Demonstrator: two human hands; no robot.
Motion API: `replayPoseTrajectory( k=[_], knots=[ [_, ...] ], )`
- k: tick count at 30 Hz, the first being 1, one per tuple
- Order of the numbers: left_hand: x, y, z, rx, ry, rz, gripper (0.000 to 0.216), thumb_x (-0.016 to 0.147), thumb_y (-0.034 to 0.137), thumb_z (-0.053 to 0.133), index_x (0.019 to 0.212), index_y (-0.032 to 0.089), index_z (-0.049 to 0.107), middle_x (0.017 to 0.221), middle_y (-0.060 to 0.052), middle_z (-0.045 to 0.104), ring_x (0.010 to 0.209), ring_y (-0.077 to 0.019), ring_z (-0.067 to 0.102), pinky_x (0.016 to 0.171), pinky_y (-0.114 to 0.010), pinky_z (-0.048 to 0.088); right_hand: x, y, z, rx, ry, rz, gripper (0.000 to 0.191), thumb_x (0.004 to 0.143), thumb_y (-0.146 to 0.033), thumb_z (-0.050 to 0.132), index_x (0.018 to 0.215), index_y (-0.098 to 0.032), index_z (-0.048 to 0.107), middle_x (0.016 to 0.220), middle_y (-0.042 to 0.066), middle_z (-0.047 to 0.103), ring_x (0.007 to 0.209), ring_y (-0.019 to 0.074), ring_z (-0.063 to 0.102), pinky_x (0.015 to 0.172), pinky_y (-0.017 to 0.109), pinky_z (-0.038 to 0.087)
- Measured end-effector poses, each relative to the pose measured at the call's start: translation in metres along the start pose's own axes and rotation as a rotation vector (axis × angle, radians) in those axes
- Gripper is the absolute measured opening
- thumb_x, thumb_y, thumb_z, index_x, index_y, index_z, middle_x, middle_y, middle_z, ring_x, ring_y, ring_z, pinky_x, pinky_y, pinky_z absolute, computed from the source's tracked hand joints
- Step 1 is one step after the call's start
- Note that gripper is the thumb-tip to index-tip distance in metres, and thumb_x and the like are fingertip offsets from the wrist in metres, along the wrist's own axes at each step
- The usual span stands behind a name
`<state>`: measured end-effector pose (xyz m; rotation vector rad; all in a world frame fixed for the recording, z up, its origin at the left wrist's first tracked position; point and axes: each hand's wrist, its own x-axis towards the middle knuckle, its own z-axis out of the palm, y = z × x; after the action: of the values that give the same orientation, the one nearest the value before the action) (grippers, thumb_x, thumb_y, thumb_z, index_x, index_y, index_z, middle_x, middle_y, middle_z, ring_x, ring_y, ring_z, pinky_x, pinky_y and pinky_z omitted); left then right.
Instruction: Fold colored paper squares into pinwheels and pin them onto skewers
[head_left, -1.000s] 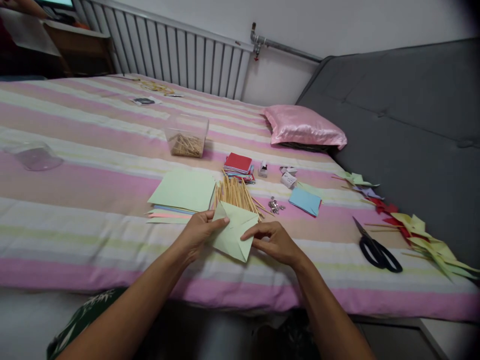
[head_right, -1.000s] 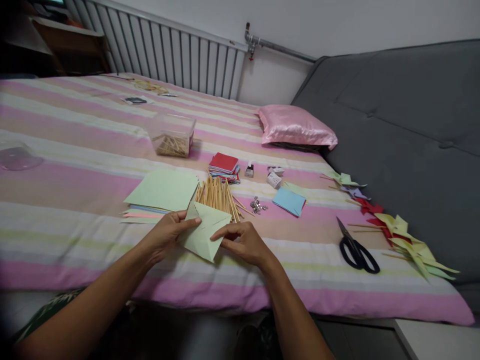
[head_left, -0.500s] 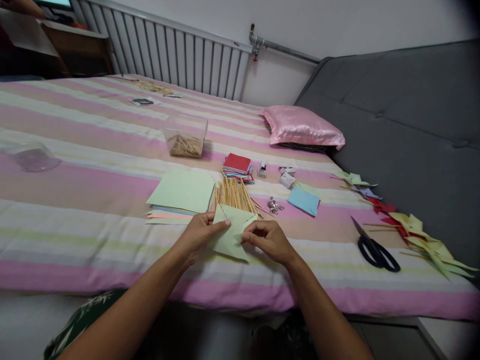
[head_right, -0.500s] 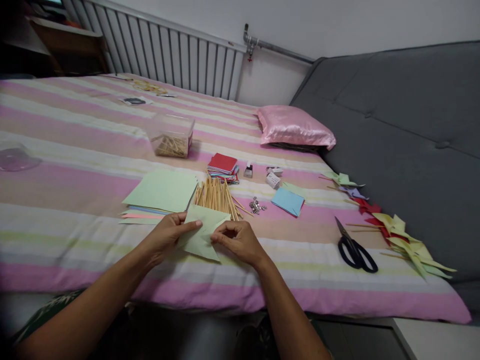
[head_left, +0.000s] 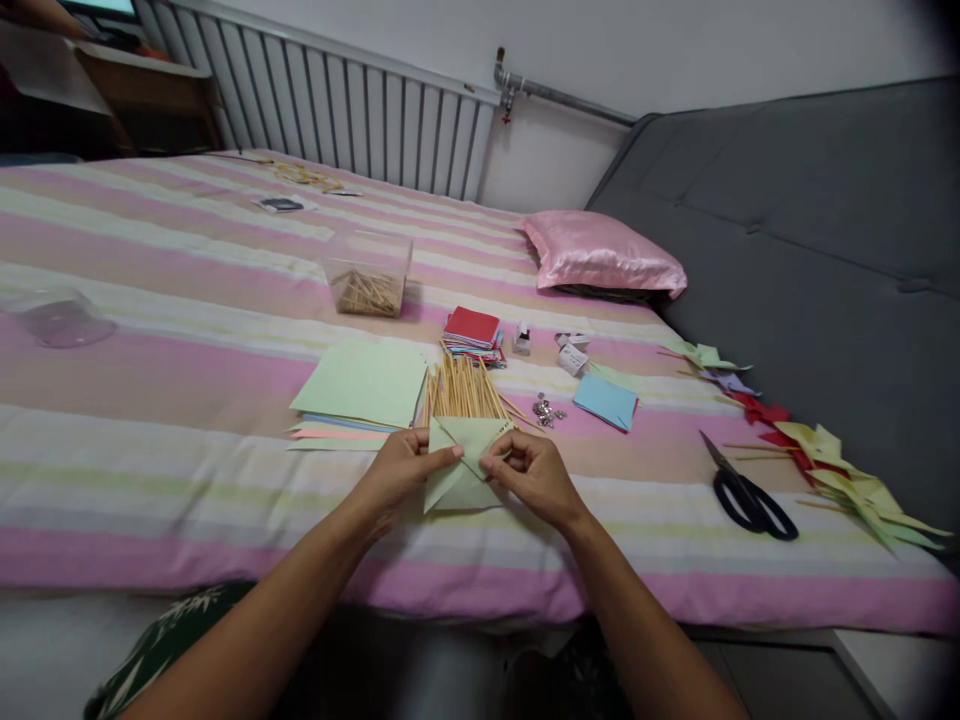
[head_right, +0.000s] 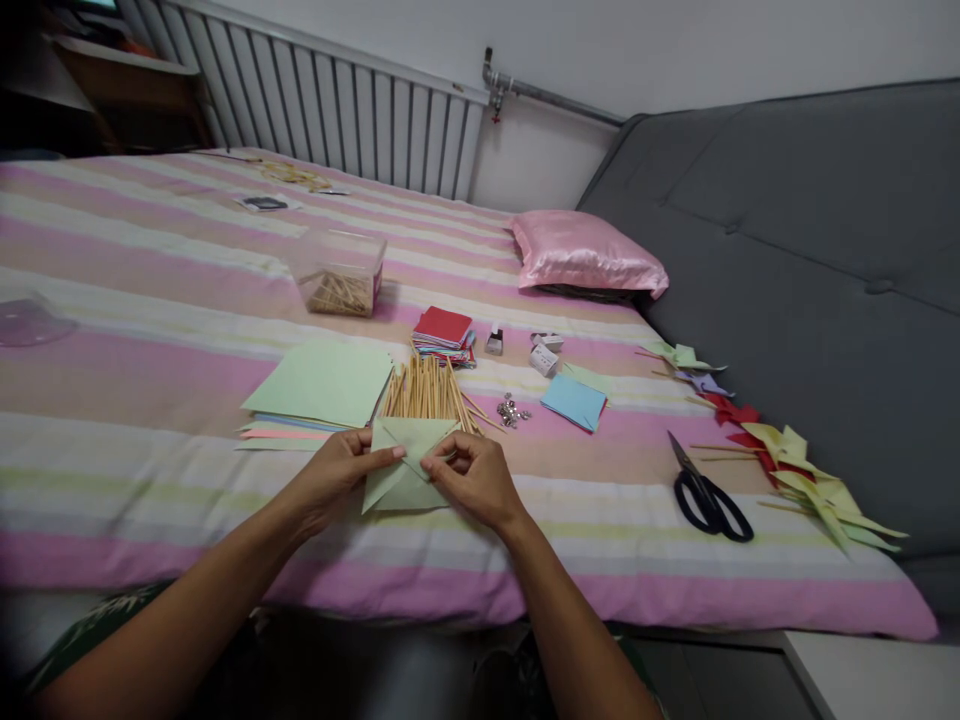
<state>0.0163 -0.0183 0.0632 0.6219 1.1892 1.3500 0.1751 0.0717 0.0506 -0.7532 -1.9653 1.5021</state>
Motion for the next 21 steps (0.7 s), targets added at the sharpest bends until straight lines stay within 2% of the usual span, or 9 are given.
replayPoseTrajectory(
  k=[6,13,21],
  knots=[
    [0.0001,-0.001,0.0001,0.016,-0.006,-0.011,0.032,0.064,0.027,0.074,0.092,0.011,0.071,0.076,-0.009,0.073,0.063,-0.0173,0.064,0.062,-0.028,0.048,0.0001,0.0022,-0.0004,-0.031,0.012,-0.005,0.017,0.073,-0.03,0.065,0.068,-0.017,0.056,0.061,0.001,0.062,0.051,0.0125,0.059,0.046,0.021,0.042],
    [0.0016,-0.002,0.0008,0.117,0.032,-0.008,0.029,0.058,0.027,0.078,0.082,0.012,0.071,0.076,-0.007,0.072,0.063,-0.0163,0.063,0.06,-0.025,0.046,0.0003,-0.0003,0.0005,-0.104,0.025,-0.035,0.016,0.074,-0.028,0.063,0.066,-0.017,0.054,0.06,0.001,0.059,0.049,0.0104,0.054,0.044,0.02,0.04],
    [0.0029,-0.0072,0.0034,0.13,0.095,0.012,0.035,0.055,0.023,0.076,0.088,0.01,0.071,0.076,-0.007,0.073,0.065,-0.0175,0.063,0.062,-0.026,0.047,-0.001,0.0015,0.0021,-0.209,0.088,-0.141,0.012,0.073,-0.025,0.063,0.068,-0.017,0.056,0.063,0.0,0.058,0.052,0.0098,0.053,0.048,0.02,0.042]
  ],
)
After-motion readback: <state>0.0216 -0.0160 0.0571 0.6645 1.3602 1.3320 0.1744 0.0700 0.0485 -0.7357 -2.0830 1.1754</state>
